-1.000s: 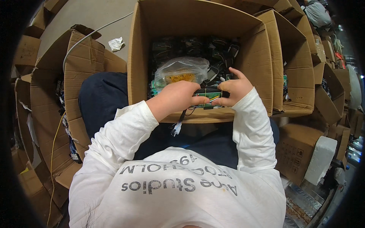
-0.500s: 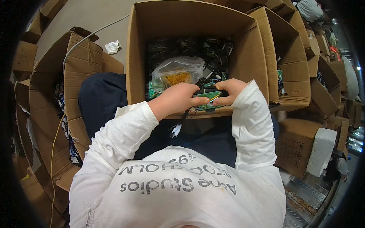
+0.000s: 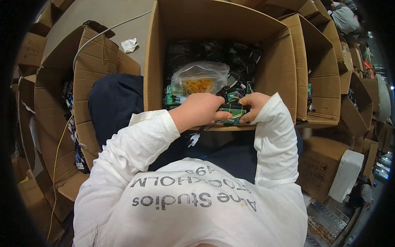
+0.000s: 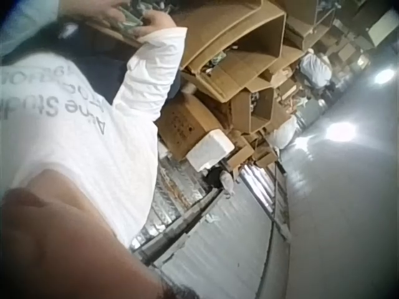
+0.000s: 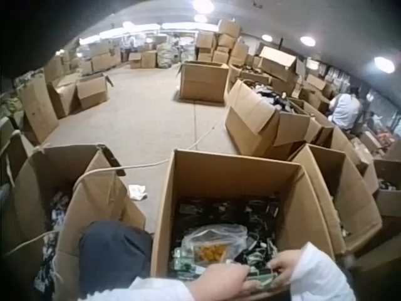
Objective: The person sorts electronic components by hand, placing circuit boards and electronic modules into separate cardboard boxes.
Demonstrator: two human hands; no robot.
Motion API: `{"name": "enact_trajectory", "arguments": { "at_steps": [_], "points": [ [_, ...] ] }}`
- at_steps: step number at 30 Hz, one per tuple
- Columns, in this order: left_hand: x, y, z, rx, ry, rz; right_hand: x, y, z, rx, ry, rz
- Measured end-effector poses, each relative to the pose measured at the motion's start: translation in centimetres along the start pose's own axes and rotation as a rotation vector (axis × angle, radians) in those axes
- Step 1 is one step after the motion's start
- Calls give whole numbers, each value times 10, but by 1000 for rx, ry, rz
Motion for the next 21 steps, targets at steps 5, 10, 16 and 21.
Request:
{"name": "enact_trajectory", "arguments": {
  "at_steps": [5,10,16,21],
  "points": [
    [-3,1,-8,25,32,38,-18,-4,-2,-190,-13,75],
    [-10,12,-13,64,20,97,-32,1,9,-267,-3,-7],
    [-14,11,-14,135,284,106,-46,4,19,-90,16,-361],
    [-37,17,6,285,927,-51,-125,107,62,-252,642,-696]
  ]
}}
Point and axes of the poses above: each hand's wrist, its own z-axis away from the middle knuckle, its own x-axis out of the palm, y = z × x, the point moved 4 cm from there along -z, towards the middle knuckle, and after that the axes turned 3 degrees about y, right-handed, at the moved point
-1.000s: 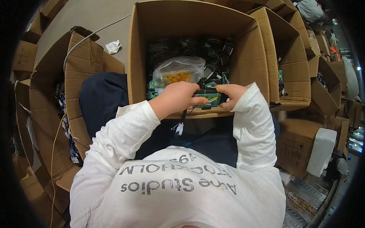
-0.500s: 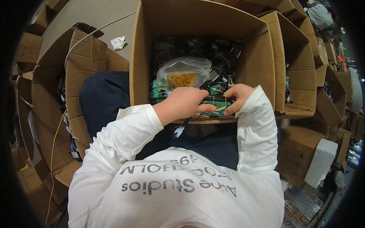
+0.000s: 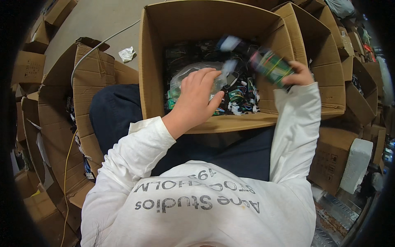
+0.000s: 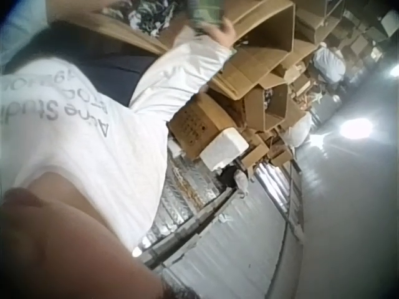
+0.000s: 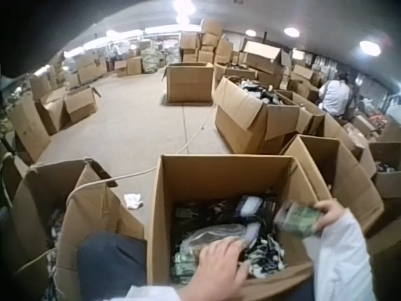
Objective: The person sorts electronic components by hand, placing circuit boards and electronic modules into separate cardboard boxes.
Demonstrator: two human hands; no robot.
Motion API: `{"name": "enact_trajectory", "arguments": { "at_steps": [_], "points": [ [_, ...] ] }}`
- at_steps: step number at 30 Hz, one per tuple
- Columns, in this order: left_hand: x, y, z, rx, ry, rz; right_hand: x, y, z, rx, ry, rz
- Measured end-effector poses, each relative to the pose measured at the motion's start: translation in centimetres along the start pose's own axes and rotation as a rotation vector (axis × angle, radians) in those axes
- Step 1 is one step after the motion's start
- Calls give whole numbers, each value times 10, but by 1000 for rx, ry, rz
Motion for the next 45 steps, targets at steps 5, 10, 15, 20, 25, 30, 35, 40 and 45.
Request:
{"name": "enact_trajectory", "arguments": {
  "at_steps": [5,10,15,20,25,30,35,40,45],
  "points": [
    [23,-1,31,-143,-648,71,-103,14,2,-251,629,-965],
    [35,31,90,86,-857,5,-24,46,-19,-57,880,-813],
    [32,30,100,84,-835,-75,122,123,-77,162,240,52],
    [34,16,108,17,-934,-165,272,150,-93,-41,-400,908],
    [34,19,103,-9,-867,-107,329,199,-111,-196,-520,1198],
    [34,6,105,-115,-1049,-129,373,211,-115,-19,-693,1423],
    [38,2,112,-112,-1069,-167,358,223,-125,8,-339,1464],
    [36,9,109,-35,-1124,-225,325,255,-146,53,-302,1384],
    [33,5,112,-80,-1138,-232,334,260,-155,122,-306,1352]
  ]
}}
Point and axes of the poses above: each hand's wrist, its own z-axis away from the middle knuckle, its own x-axis out of the palm, y = z × x, the point moved 4 cm from there along -z, towards the middle knuckle, and after that the axes turned 3 degrees about y, right-handed, at the moved point
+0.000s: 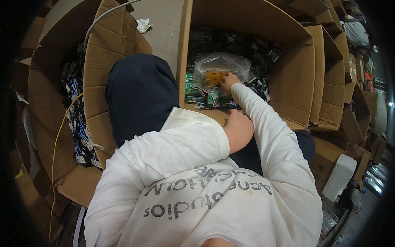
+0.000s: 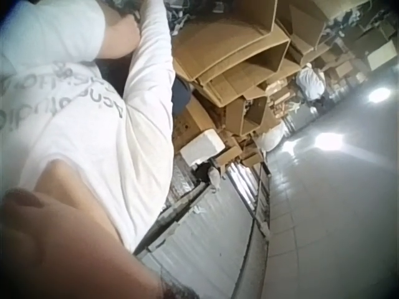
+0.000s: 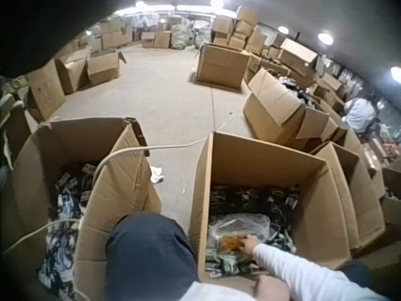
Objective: The person sorts electronic components by hand, placing circuit boards and electronic modules into separate cardboard boxes.
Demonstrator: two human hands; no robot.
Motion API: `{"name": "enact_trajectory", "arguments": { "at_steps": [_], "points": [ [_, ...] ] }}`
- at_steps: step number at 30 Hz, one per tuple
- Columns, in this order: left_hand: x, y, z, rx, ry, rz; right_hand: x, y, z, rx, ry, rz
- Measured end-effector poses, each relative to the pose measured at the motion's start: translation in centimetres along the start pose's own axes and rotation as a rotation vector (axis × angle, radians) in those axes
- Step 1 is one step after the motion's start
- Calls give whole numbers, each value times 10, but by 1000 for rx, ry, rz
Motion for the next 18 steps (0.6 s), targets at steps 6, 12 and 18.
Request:
{"name": "enact_trajectory", "arguments": {
  "at_steps": [6,12,18],
  "points": [
    [-3,2,2,44,-23,2,7,11,2,-9,55,69],
    [5,3,-2,-1,31,-5,-38,29,-2,-46,126,-340],
    [8,-4,-1,-22,16,11,-47,12,7,65,96,-640]
  ]
}}
Point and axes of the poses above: each hand's wrist, its own z-axis away from the middle knuckle, its own x-axis out of the palm, y = z × x, the point moved 4 cm from there along -z, towards the middle knuckle, and after that the axes turned 3 degrees about y, right-handed, at the moved point
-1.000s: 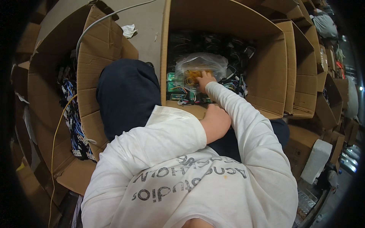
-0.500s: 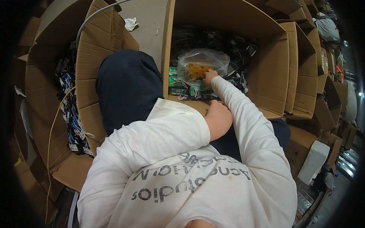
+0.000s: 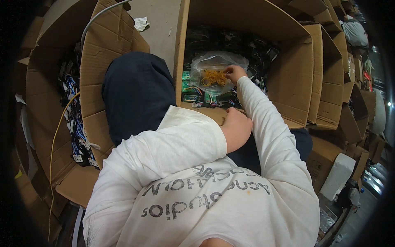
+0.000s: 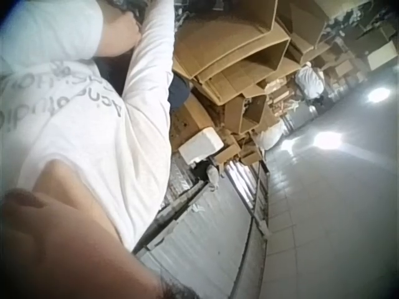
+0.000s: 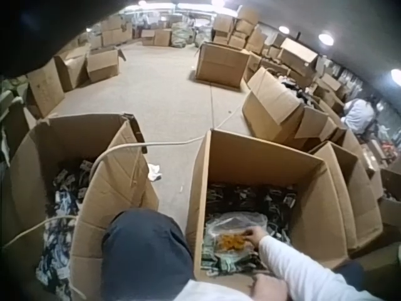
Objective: The person sorts electronic components by hand, placing circuit boards and electronic modules into separate cardboard boxes.
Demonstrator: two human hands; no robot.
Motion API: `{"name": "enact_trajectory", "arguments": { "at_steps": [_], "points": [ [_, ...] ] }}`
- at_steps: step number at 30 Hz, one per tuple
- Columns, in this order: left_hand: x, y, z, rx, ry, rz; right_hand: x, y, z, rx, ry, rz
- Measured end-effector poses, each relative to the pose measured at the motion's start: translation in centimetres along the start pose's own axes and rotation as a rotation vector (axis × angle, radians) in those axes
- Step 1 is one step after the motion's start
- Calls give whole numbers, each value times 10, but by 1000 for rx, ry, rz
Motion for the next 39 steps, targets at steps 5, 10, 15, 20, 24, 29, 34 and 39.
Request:
{"name": "enact_trajectory", "arguments": {
  "at_steps": [5,10,15,20,24,29,34,39],
  "points": [
    [-8,10,-2,43,7,-33,-16,23,-17,-21,12,-352],
    [-8,7,-3,25,-55,-9,-19,6,-6,121,-261,-721],
    [9,15,-2,-40,86,-75,5,11,20,189,-562,-830],
    [3,17,3,-53,137,-96,8,43,38,492,-945,86],
    [5,16,2,-58,102,-99,31,56,51,351,-918,438],
    [7,2,9,-85,87,-94,62,-29,63,62,-914,585],
    [1,17,4,-10,4,-122,96,6,52,111,-550,563],
    [-1,14,2,14,-7,-90,98,47,30,61,-657,853]
  ]
}}
Point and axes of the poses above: each hand's wrist, its own z-axis away from the middle knuckle, its own x-axis out of the palm, y = z × x, the point moved 4 cm from there along -z, towards the middle knuckle, and after that the axes turned 3 degrees about y, right-handed, at the moved point
